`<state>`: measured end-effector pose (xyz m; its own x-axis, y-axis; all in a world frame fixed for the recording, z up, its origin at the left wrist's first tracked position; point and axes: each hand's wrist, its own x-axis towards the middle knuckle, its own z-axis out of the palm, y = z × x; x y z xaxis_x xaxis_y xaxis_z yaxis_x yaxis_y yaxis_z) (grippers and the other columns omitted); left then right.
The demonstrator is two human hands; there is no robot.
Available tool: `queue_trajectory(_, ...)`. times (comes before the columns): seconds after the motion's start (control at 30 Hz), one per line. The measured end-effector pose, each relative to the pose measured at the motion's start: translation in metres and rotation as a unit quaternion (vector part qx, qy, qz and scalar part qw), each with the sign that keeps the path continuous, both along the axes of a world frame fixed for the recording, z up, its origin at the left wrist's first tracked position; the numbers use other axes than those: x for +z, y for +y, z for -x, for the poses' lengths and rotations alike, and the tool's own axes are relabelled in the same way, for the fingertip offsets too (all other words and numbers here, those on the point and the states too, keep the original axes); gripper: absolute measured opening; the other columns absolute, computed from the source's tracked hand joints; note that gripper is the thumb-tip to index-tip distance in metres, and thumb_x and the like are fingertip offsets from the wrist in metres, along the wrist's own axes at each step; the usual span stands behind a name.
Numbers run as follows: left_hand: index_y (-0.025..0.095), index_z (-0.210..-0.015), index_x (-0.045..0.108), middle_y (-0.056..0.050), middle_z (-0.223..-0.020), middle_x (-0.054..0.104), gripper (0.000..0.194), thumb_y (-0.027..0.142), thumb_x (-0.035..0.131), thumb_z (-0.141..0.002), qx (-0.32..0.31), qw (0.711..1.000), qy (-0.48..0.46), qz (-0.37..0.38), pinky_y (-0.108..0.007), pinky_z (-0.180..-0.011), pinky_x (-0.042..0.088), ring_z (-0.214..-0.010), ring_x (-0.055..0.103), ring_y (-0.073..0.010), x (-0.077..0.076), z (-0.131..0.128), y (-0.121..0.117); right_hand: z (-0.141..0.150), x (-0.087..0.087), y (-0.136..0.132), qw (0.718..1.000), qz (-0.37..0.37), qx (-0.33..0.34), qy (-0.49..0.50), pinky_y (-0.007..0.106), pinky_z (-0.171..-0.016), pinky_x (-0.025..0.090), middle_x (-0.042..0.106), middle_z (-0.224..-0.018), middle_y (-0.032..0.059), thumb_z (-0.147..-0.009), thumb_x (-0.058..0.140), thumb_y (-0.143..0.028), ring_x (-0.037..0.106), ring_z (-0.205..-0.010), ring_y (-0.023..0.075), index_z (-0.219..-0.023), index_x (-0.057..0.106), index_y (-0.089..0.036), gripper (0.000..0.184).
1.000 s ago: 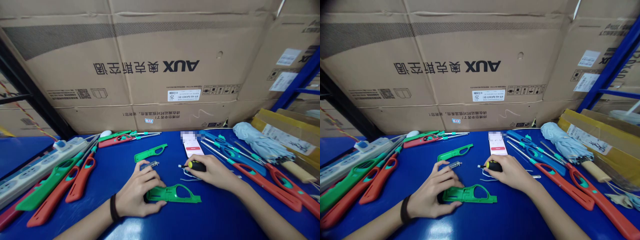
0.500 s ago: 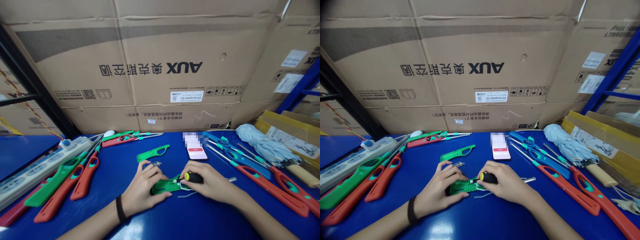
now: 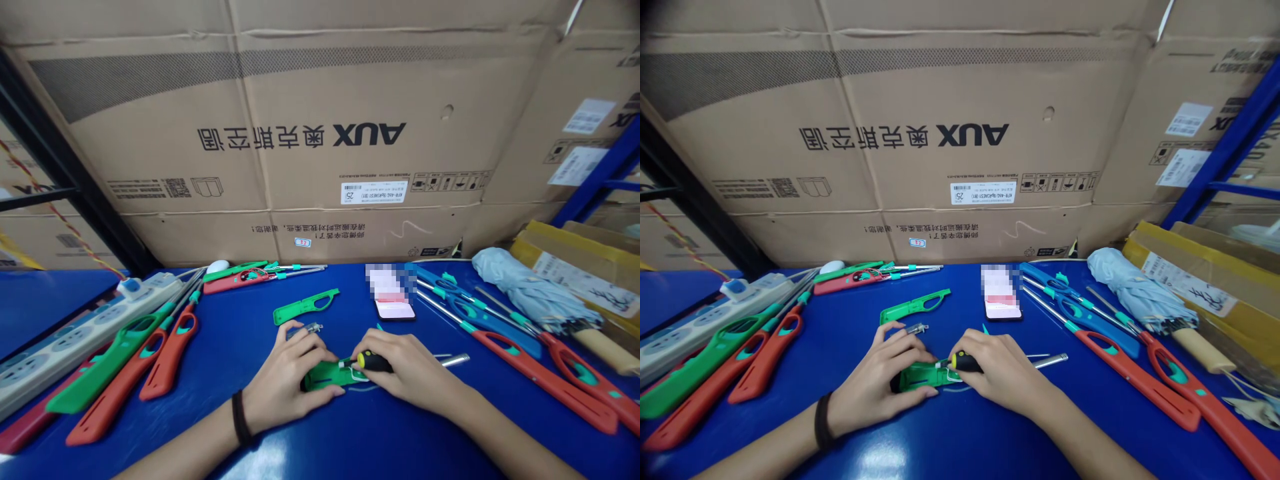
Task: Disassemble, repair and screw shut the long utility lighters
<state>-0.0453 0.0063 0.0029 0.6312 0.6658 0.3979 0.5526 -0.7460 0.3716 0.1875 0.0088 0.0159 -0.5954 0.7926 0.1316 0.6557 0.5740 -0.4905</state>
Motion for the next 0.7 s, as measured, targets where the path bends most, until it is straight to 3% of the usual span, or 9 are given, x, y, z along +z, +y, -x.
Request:
queue_trajectory(0.53, 0.023, -0.102, 0.060, -0.001, -0.093, 0.064, 0.026, 0.037, 0.068, -0.082, -0.012, 0.999, 0.016, -0.026, -0.041, -0.097, 0.023, -0.087, 0.059, -0.0178, -0.0052, 0.0036, 0.0021, -0.0017, -0.0008, 0.0033, 1.000, 0.008, 0.012, 0.003, 0.020, -0.069, 0.042, 0.067, -0.095, -0.0025, -0.086, 0.060, -0.019, 0.065, -0.082, 0.0144, -0.099, 0.063, -0.025, 0.015)
queue_trajectory(0.7, 0.026, -0.114, 0.056, -0.001, -0.098, 0.062, 0.031, 0.035, 0.065, -0.085, -0.028, 0.998, 0.044, -0.039, -0.041, -0.097, 0.022, -0.093, 0.059, -0.0183, -0.0032, 0.0050, 0.0031, -0.0020, -0.0005, 0.0014, 1.000, 0.012, 0.020, 0.007, 0.020, -0.070, 0.042, 0.067, -0.096, -0.0028, -0.085, 0.060, -0.014, 0.064, -0.084, 0.0142, -0.100, 0.063, -0.025, 0.019)
